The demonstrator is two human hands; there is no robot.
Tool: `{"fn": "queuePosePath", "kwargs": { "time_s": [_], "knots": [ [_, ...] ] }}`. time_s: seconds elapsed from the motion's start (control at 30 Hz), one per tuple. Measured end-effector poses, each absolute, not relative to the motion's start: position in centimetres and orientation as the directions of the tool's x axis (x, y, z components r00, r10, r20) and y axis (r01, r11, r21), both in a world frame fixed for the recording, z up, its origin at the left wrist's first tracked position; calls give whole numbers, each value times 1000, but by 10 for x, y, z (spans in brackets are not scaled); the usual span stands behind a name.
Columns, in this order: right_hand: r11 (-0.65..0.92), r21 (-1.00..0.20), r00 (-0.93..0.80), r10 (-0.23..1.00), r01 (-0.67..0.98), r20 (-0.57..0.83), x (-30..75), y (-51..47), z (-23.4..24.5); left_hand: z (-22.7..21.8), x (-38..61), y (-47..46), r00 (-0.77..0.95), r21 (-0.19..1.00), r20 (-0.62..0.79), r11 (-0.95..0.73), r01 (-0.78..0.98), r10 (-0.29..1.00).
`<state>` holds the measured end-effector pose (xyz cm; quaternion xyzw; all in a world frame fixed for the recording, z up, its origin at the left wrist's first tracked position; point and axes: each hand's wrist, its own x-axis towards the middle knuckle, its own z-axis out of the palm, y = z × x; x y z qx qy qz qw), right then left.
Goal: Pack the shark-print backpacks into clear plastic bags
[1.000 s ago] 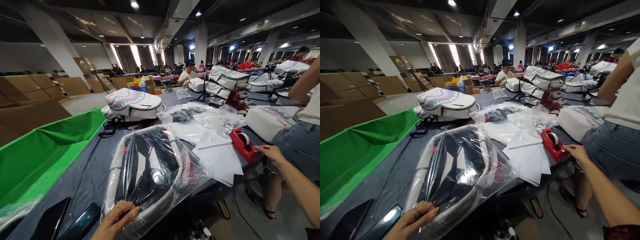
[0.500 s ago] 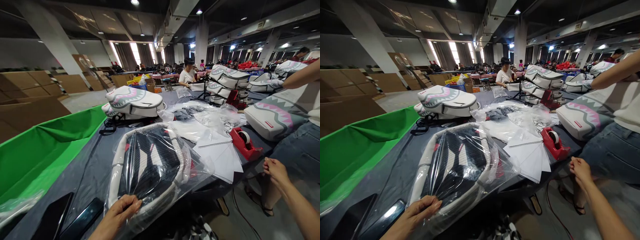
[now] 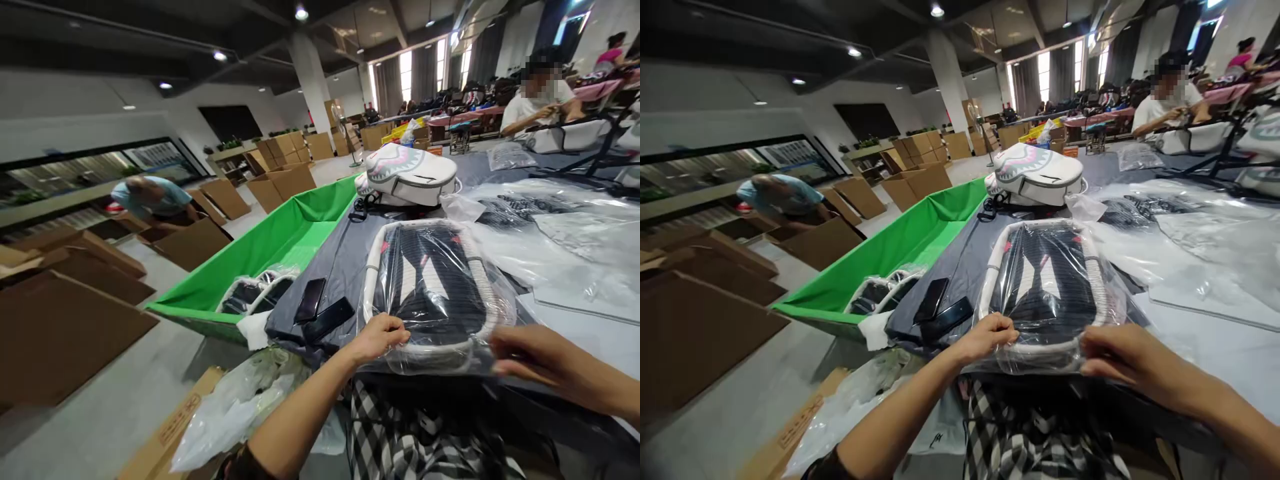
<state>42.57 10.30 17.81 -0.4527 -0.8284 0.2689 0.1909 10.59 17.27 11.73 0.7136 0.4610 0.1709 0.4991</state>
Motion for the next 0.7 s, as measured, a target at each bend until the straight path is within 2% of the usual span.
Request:
{"fn": "queuePosePath", "kwargs": {
  "time_s": [0.1,0.17,0.23,0.3,0.37,0.43,0.5,0.57,0.63,0.7],
  "knots": [
    [612,-491,-705,709,620,-7,385,148,185,118,107,172,519,875,-219,-69,479,826],
    [629,-374,-695,716,681,-62,377,175,179,120,107,172,516,863,-225,-77,499,826],
    [567,-312,-617,782,763,-88,384,192,172,121,107,173,513,854,-230,-81,514,827],
    [459,-311,-492,870,832,-32,397,196,167,122,107,174,509,850,-226,-87,520,831],
    [399,-359,-398,914,844,82,407,186,164,121,107,175,514,849,-215,-101,519,831],
    [433,-431,-424,897,792,122,405,167,162,121,108,175,523,843,-207,-121,525,827],
    [468,-456,-494,867,757,70,393,150,157,121,109,174,533,823,-197,-157,546,822],
    [446,-405,-500,865,798,-33,377,143,151,124,107,171,534,773,-143,-243,587,834],
    [399,-344,-461,880,850,-117,366,145,147,126,102,163,552,680,-33,-386,623,833],
    [393,-339,-466,868,855,-169,363,153,144,128,90,154,566,536,105,-526,660,818]
  ]
}}
